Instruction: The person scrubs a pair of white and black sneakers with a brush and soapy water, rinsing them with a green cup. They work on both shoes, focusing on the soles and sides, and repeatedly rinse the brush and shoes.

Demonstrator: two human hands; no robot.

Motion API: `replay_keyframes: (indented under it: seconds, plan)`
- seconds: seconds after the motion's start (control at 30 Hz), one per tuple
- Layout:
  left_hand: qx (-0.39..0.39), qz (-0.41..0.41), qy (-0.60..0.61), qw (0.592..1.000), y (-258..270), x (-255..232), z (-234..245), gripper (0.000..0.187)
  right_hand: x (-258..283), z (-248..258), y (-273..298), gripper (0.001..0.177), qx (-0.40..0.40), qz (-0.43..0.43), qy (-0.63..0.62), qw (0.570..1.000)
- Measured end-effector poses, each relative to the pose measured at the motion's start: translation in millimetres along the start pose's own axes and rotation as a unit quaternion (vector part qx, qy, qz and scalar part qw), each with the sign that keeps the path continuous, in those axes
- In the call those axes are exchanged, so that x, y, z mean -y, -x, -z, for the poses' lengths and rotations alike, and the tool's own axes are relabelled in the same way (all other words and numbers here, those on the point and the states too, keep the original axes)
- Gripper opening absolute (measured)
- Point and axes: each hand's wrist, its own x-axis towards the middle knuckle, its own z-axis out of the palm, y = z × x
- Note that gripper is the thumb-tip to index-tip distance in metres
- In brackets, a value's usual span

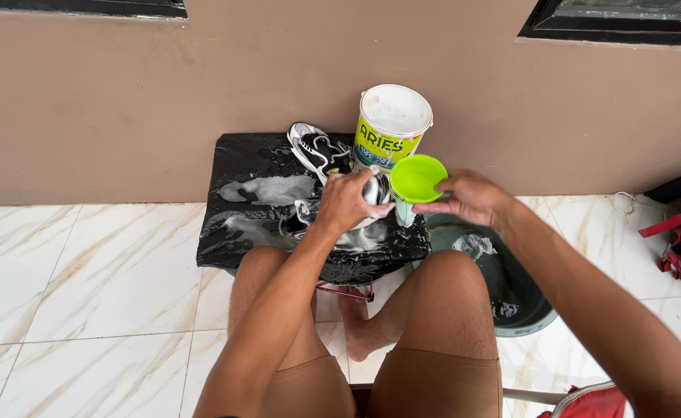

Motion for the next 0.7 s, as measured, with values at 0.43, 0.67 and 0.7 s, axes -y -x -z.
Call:
replay_keyframes:
  seconds: [0.43,0.67,0.7]
  plan:
    - [-0.172,-0.050,0.177,0.968,-5.9,10.6,-23.3,0.076,64.4,-49.5,19.4,0.067,-0.013,0.057,0.029,0.998]
    - [-0.040,-0.003,0.296,0.954,1.6,13.7,-0.4,0.077,68.1,-63.6,16.2,0.069,-0.018,0.056,0.026,0.998]
    - [-0.007,0.011,0.287,0.958,2.4,18.2,0.3,0.081,70.2,-67.0,18.0,0.070,-0.022,0.055,0.032,0.998]
